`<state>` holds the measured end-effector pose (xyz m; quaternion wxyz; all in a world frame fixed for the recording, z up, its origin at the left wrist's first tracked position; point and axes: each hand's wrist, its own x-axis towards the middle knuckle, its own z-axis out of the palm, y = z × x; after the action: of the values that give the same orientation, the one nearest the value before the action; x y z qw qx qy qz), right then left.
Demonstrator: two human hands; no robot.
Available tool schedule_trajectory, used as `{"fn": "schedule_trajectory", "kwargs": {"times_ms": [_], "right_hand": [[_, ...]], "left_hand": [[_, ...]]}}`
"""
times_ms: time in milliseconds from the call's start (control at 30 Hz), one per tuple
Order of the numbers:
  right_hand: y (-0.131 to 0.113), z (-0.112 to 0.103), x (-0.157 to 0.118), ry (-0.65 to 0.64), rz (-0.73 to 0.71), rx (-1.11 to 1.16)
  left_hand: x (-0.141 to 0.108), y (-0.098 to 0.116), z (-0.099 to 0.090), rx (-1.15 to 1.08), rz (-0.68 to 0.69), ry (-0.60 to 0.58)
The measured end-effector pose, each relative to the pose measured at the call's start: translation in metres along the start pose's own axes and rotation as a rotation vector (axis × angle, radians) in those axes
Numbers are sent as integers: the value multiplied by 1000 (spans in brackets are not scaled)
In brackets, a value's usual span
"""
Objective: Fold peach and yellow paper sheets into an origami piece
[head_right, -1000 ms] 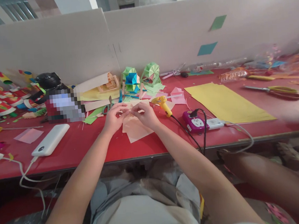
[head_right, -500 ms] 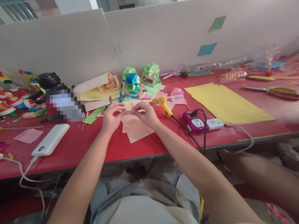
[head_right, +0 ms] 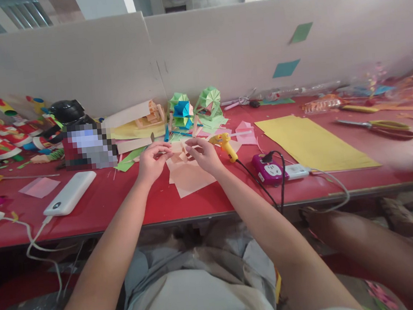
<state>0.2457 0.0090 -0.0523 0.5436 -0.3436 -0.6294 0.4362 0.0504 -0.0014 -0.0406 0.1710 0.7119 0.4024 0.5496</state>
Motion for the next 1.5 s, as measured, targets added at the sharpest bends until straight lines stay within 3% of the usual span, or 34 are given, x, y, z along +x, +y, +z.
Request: {"fn": "schedule_trajectory", "kwargs": {"times_ms": [167, 433, 800, 1133, 1500], "right_hand": [[7, -6, 4, -109, 3, -131], [6, -6, 3, -88, -93, -253], [-3, -5, -1, -152, -106, -261], [-7, -3, -2, -191, -38, -239], [-9, -6, -2, -231, -26, -252]], "left_hand": [[1, -1, -1, -128, -101, -78], [-1, 8, -4, -160, -231, -257], [-3, 2, -1, -239, -317, -310], [-5, 3, 0, -196, -360, -230], [-5, -4, -8, -237, -417, -446]]}}
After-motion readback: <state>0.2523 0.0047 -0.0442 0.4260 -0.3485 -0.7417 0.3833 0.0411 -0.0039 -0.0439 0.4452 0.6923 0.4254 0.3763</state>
